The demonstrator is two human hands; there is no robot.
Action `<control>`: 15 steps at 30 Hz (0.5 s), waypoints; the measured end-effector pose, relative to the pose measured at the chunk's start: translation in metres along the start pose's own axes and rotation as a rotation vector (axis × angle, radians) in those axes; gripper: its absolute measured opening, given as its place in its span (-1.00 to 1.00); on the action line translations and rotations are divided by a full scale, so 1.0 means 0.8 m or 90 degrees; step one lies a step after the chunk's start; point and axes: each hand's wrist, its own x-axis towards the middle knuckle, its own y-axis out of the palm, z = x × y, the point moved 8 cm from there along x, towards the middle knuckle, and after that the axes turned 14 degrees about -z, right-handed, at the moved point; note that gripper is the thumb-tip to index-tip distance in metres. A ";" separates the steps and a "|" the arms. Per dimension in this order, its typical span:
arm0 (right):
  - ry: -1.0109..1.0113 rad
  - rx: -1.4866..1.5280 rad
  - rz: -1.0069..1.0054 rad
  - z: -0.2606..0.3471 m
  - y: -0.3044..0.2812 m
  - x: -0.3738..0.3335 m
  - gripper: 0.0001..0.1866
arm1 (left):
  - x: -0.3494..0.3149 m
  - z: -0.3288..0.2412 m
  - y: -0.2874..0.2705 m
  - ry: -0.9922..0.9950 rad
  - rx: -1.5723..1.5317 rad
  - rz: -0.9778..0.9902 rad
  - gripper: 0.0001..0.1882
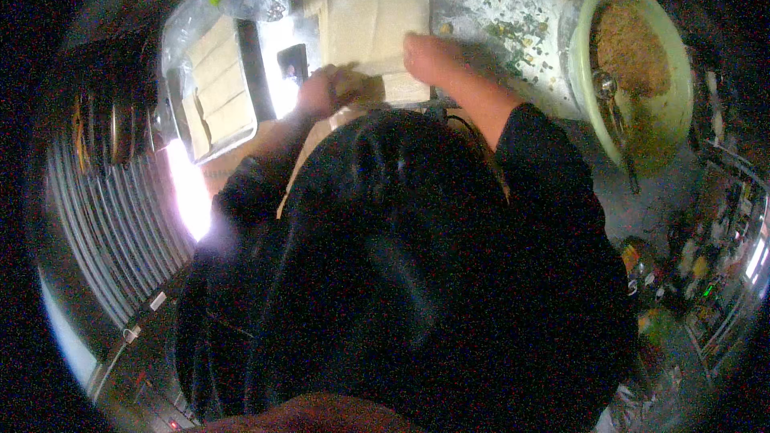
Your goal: The person places a filling mixture onto flat dough sheets, folds them into rectangular packets, and places them on a tray. The process is repeated multiple times with consistent hand movements.
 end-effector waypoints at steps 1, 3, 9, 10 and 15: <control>0.032 0.032 -0.032 -0.009 -0.007 0.013 -0.82 | 0.014 0.010 -0.005 -0.032 0.000 -0.014 -0.64; 0.075 0.134 -0.069 -0.029 -0.012 0.036 -0.72 | 0.029 0.034 -0.017 -0.116 -0.074 -0.065 -0.65; 0.168 0.201 0.073 -0.081 0.024 0.025 -0.53 | 0.040 0.077 -0.029 -0.274 -0.255 -0.061 -0.59; 0.190 0.195 0.109 -0.085 0.026 0.022 -0.53 | 0.044 0.076 -0.032 -0.298 -0.269 -0.049 -0.60; 0.206 0.338 -0.053 -0.059 -0.058 0.052 -0.63 | 0.076 0.044 -0.097 -0.388 -0.549 -0.139 -0.73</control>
